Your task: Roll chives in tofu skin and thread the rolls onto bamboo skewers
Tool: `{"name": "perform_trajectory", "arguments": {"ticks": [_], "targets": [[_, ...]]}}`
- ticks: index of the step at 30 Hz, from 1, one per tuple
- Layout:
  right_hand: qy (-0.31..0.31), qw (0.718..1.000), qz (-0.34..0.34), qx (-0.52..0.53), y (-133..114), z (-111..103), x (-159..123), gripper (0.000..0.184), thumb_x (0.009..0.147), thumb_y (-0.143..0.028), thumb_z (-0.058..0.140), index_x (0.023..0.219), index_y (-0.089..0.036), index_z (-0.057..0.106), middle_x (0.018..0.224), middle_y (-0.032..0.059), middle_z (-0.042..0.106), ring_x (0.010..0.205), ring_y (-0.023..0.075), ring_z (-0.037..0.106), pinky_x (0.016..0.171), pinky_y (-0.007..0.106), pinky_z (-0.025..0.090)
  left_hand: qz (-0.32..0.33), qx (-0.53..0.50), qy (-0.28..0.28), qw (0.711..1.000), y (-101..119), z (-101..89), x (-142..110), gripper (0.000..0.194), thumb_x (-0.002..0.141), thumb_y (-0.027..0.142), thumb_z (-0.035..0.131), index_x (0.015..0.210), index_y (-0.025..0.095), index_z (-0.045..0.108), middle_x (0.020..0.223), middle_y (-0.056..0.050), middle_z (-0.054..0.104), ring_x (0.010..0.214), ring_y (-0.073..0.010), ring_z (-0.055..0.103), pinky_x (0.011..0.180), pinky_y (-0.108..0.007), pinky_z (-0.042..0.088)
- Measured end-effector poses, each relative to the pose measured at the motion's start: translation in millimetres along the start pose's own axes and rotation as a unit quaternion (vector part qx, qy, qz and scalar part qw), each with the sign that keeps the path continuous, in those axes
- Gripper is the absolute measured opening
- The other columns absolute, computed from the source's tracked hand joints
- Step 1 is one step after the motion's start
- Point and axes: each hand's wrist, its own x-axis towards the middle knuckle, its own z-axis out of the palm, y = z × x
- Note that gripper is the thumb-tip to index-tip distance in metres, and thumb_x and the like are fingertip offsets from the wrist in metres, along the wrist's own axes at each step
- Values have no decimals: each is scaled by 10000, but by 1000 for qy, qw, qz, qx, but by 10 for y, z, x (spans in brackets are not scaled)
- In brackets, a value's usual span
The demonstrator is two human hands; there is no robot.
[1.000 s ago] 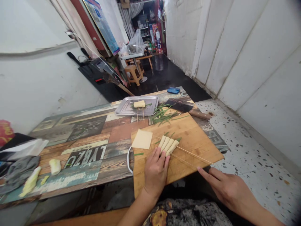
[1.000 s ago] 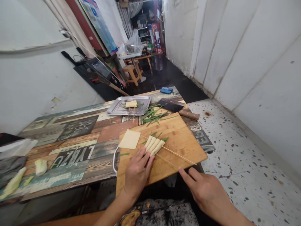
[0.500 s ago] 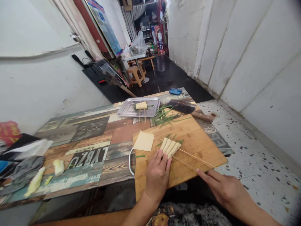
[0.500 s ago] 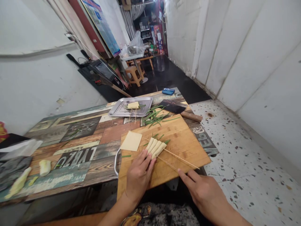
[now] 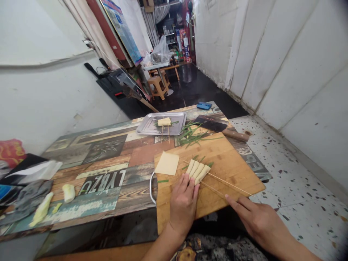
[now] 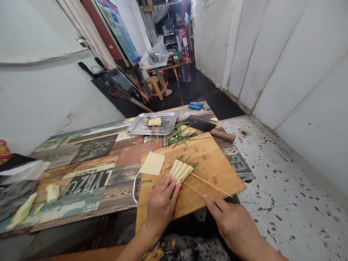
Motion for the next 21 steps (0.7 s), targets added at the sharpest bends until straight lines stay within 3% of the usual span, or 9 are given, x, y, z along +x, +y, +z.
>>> {"name": "perform_trajectory", "arguments": {"ticks": [8, 21], "targets": [[31, 1000, -2, 2, -32, -69, 132, 420, 845, -4, 328, 1150, -92, 602, 722, 16, 606, 474, 130, 562, 423, 270, 413, -4, 3, -7, 1000, 10, 9, -17, 196, 899, 196, 563, 1022, 89, 672, 1095, -156, 690, 1057, -274, 648, 868, -404, 574], [10, 995, 33, 96, 37, 226, 45, 405, 908, -66, 329, 1202, -117, 603, 781, 36, 644, 558, 113, 594, 501, 212, 461, 2, 7, -10, 1000, -3, -12, -2, 190, 906, 190, 548, 1032, 116, 670, 1099, -133, 694, 1071, -253, 646, 891, -380, 570]]}}
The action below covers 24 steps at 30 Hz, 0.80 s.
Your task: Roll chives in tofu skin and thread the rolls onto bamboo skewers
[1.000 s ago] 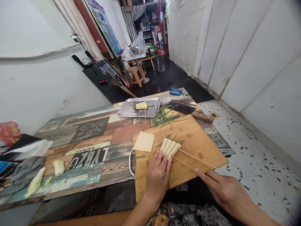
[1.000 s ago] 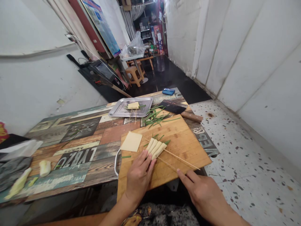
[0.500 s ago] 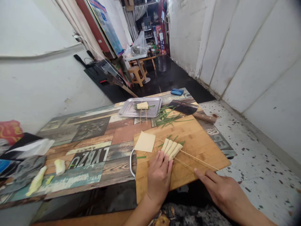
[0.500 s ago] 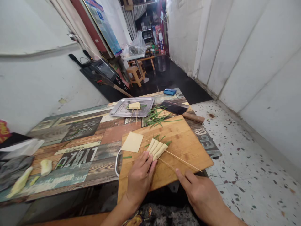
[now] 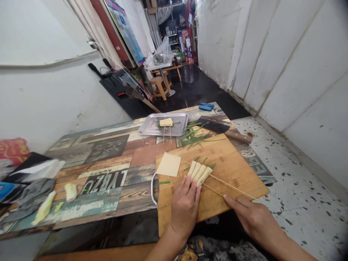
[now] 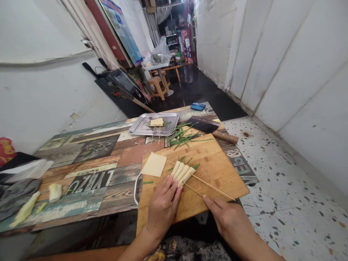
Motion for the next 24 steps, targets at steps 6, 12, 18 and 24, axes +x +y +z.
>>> {"name": "perform_trajectory", "arguments": {"ticks": [6, 12, 18, 24], "targets": [[9, 1000, 11, 14, -19, -1, 59, 408, 919, -82, 328, 1213, -137, 606, 778, 46, 653, 587, 116, 601, 505, 196, 471, -6, 0, 3, 1000, 7, 11, -2, 191, 905, 197, 552, 1020, 100, 670, 1080, -135, 699, 1047, -265, 655, 868, -393, 578], [8, 1000, 5, 16, -15, -7, 111, 407, 909, -70, 333, 1183, -119, 630, 853, 88, 689, 656, 130, 642, 540, 200, 516, -4, 3, 0, 1000, 3, 26, -9, 200, 904, 194, 555, 1026, 83, 669, 1106, -164, 685, 1055, -265, 651, 871, -384, 576], [8, 1000, -11, 8, -10, -11, 169, 426, 878, -45, 339, 1178, -118, 633, 885, 95, 710, 673, 133, 660, 585, 208, 542, -5, 3, -2, 1000, 1, 26, -11, 188, 899, 199, 563, 1020, 98, 666, 1107, -156, 686, 1060, -257, 648, 873, -382, 574], [-4, 999, -31, -13, -52, 35, 255, 434, 854, -32, 341, 1183, -102, 615, 904, 94, 706, 672, 153, 658, 575, 248, 542, -8, 7, 0, 1000, 13, 40, -22, 178, 893, 186, 569, 996, 84, 672, 1101, -170, 685, 1055, -269, 647, 868, -382, 576]]}}
